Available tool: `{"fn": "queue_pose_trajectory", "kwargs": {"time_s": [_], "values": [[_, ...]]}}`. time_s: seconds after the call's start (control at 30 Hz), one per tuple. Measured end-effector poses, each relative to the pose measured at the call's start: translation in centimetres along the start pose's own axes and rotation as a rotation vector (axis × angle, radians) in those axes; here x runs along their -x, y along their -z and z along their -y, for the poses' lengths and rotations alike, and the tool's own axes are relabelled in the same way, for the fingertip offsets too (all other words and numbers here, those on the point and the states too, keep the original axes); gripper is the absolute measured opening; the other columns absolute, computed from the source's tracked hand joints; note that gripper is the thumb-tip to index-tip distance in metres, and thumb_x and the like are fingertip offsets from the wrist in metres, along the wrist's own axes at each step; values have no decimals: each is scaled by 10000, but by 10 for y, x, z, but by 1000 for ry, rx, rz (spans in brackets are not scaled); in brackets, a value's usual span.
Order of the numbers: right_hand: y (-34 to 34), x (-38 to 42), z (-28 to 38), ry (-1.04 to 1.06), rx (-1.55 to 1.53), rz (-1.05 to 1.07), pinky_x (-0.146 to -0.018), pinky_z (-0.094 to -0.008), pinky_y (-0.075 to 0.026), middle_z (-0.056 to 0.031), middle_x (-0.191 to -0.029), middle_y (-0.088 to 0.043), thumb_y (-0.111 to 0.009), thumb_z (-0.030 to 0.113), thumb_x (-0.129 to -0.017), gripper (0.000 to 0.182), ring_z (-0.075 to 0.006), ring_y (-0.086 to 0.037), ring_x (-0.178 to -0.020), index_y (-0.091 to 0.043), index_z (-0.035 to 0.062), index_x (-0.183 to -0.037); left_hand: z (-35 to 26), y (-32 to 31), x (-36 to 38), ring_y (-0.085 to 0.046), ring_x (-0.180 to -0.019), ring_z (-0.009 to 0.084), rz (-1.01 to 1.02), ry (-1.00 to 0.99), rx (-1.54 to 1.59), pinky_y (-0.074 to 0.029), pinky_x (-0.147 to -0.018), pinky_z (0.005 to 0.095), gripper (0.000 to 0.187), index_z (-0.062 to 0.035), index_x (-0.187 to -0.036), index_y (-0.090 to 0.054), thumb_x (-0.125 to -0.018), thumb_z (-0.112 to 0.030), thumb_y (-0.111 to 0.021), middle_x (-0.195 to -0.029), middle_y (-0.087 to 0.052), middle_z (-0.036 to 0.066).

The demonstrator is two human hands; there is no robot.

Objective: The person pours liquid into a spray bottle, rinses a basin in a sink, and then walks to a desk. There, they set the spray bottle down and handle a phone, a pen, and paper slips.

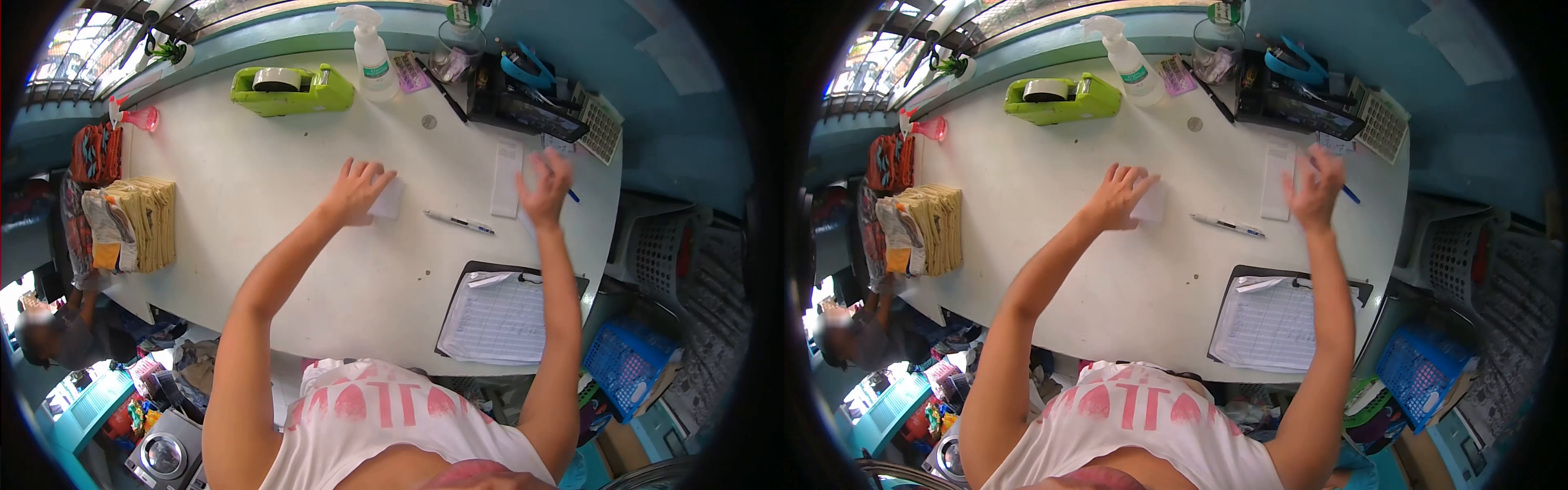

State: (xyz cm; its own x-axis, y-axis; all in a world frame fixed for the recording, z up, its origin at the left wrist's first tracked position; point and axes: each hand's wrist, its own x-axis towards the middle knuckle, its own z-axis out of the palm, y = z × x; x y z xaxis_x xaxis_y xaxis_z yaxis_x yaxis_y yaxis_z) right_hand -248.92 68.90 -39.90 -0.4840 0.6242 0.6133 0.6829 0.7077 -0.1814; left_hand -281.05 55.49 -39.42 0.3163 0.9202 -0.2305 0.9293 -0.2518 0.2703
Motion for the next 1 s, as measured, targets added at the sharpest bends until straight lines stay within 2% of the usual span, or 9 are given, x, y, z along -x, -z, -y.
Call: {"fn": "queue_pose_trajectory", "kwargs": {"time_s": [0.07,0.23,0.3,0.37,0.57,0.63,0.7,0.87,1.0], "values": [[1,41,29,-46,-350,367,-858,-413,-329,-88,-1110,-459,-694,183,-628,410,-263,-444,-1014,-564,112,-1011,9,2,-20,-398,-1061,304,-87,-31,26,-337,-908,444,842,-112,-1217,-356,-476,-237,-736,-1128,-399,133],[20,63,94,-186,-267,591,-782,-367,-378,-62,-931,-540,-682,200,-643,378,-229,-501,-890,-582,109,-996,9,19,-83,-437,-1007,356,-340,154,315,-391,-855,404,788,-59,-1184,-345,-513,-260,-708,-1119,-398,172],[8,78,94,-229,-263,555,-767,-365,-383,-56,-905,-548,-667,173,-655,346,-228,-505,-874,-584,107,-985,10,16,-106,-422,-1022,387,-468,185,406,-385,-869,387,787,-34,-1184,-334,-533,-278,-703,-1128,-389,205],[3,81,96,-278,-257,523,-753,-362,-388,-49,-880,-556,-652,146,-668,316,-228,-510,-858,-587,104,-974,7,10,-124,-449,-989,380,-598,362,511,-409,-834,407,817,10,-1179,-307,-542,-327,-693,-1110,-382,228],[-20,54,98,-471,-349,395,-726,-367,-410,-103,-885,-546,-545,69,-765,205,-280,-514,-860,-560,50,-969,-2,7,-147,-444,-987,412,-588,687,799,-404,-838,416,784,76,-1144,-283,-593,-336,-658,-1100,-361,262],[-27,28,94,-676,-420,313,-741,-372,-423,-167,-929,-517,-471,40,-806,203,-322,-514,-856,-534,12,-996,-4,10,-146,-438,-997,407,-579,720,815,-395,-848,409,764,80,-1131,-292,-597,-329,-655,-1101,-361,263],[-42,1,89,-610,-346,263,-755,-374,-429,-205,-993,-479,-455,47,-817,220,-346,-517,-848,-507,-8,-1024,-4,8,-143,-431,-1007,401,-564,747,828,-386,-858,402,745,84,-1118,-302,-601,-322,-652,-1103,-361,264],[-99,-46,81,-535,-301,261,-706,-391,-449,-181,-983,-461,-519,120,-801,315,-337,-530,-832,-467,7,-1090,2,-11,-109,-385,-1069,329,-635,772,1157,-340,-893,353,737,100,-1105,-317,-621,-336,-662,-1119,-361,241],[-119,-60,93,-608,-161,302,-674,-401,-464,-157,-966,-467,-561,186,-785,361,-316,-542,-836,-470,32,-1098,-5,-19,-69,-424,-1032,300,-648,700,1265,-385,-841,342,705,91,-1122,-303,-672,-322,-656,-1132,-357,223]]}}
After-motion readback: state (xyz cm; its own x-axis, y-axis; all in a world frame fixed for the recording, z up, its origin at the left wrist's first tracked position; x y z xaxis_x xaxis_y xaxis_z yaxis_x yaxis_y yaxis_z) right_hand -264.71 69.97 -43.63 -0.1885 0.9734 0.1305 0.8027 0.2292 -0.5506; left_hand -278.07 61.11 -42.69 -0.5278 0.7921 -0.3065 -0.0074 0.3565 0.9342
